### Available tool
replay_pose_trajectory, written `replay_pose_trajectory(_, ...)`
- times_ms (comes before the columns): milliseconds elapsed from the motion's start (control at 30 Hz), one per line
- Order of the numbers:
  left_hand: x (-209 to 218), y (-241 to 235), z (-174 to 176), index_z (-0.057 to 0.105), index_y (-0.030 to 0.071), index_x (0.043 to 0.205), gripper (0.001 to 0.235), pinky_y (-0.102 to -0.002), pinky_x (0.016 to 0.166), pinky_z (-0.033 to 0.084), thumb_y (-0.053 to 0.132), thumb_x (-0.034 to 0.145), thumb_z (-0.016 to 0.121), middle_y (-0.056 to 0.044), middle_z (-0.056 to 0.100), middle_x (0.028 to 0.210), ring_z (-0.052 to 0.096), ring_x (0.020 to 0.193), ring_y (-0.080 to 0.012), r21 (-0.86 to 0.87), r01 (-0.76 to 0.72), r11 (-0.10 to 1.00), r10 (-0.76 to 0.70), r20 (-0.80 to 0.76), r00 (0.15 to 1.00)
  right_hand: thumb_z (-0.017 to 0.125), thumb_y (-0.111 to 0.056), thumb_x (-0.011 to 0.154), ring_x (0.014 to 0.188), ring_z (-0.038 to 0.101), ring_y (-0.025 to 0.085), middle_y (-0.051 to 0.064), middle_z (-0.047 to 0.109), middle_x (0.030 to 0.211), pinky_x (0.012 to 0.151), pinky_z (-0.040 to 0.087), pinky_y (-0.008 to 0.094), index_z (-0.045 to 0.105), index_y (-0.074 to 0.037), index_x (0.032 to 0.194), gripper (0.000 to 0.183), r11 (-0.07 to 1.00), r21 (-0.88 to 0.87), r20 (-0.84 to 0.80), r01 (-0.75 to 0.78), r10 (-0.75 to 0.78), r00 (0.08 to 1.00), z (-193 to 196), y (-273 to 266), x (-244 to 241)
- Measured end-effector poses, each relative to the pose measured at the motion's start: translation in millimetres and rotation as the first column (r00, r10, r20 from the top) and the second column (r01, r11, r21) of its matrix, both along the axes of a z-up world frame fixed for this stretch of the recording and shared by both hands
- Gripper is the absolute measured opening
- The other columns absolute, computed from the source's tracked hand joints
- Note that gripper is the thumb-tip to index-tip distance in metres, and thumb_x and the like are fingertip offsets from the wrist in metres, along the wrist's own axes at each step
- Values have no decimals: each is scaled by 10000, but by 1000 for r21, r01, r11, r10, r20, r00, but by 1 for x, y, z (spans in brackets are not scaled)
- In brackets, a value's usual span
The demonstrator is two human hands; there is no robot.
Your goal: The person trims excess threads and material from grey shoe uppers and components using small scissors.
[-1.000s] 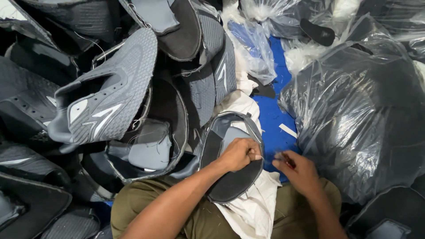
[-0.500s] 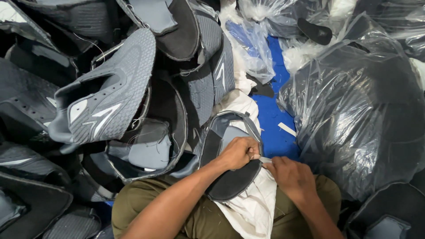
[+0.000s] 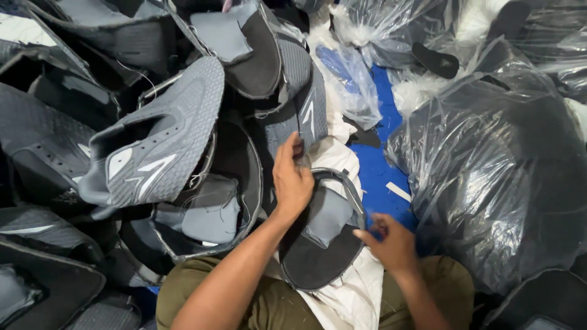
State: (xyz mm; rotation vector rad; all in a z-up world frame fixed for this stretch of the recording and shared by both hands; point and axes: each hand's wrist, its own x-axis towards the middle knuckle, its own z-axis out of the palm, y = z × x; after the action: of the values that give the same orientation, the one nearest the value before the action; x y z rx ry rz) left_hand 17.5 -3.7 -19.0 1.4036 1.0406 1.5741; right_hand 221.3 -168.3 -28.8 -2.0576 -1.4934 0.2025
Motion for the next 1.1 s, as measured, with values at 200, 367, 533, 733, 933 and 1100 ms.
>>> replay_pose_trajectory(200, -10, 9, -4, 645, 22, 1223, 523, -420, 1030, 503, -88, 721, 548, -196, 674, 1194, 640, 1164, -391, 95, 80, 992, -61, -191, 980, 831, -211, 828, 579, 562, 144, 105, 651, 657, 575, 467, 307, 751, -21, 1030, 288, 989, -108, -85, 103, -113, 990, -23, 19, 13)
replay_pose_trajectory(367, 3, 16, -18, 675, 14, 1197, 503, -395, 989, 517, -50, 700, 627, -187, 697, 1174, 662, 1128, -353, -28, 424, 905, -423, -147, 894, 805, -156, 797, 607, 575, 89, 66, 691, 665, 577, 476, 279, 750, -21, 1072, 311, 984, -113, -173, 141, -159, 972, 1, 1, 44)
replay_pose_trajectory(533, 0, 3, -2, 692, 36, 1215, 475, -331, 887, 571, 34, 741, 704, -126, 741, 1140, 702, 1033, -240, -277, 748, 603, -764, 69, 642, 787, -152, 804, 630, 562, 70, 32, 675, 665, 592, 463, 260, 756, -9, 1010, 252, 978, -162, -210, 133, -166, 963, -11, -29, 73)
replay_pose_trajectory(733, 4, -14, -15, 743, 58, 1076, 388, -314, 832, 583, 25, 689, 744, -121, 775, 1000, 762, 909, -228, -326, 671, 666, -745, -341, 574, 791, -119, 806, 620, 496, 73, -24, 606, 678, 569, 389, 265, 762, 16, 893, 163, 963, -255, -519, 93, -217, 827, -62, -62, 86)
replay_pose_trajectory(933, 3, -21, -9, 789, 80, 970, 237, -422, 786, 537, 63, 734, 777, -142, 736, 937, 702, 886, -339, -126, 676, 726, -617, -552, 561, 797, -149, 815, 580, 450, 84, -30, 553, 619, 531, 347, 286, 733, -20, 826, 145, 948, -313, -458, 53, -200, 866, -55, -56, 74)
replay_pose_trajectory(1100, 5, -15, -25, 807, 97, 907, 115, -402, 776, 545, 138, 806, 771, -114, 753, 885, 717, 854, -318, -103, 644, 758, -614, -446, 651, 805, -195, 828, 583, 425, 74, -42, 494, 599, 530, 340, 281, 690, -15, 743, 230, 954, -292, -424, -66, -67, 903, -53, -51, 72)
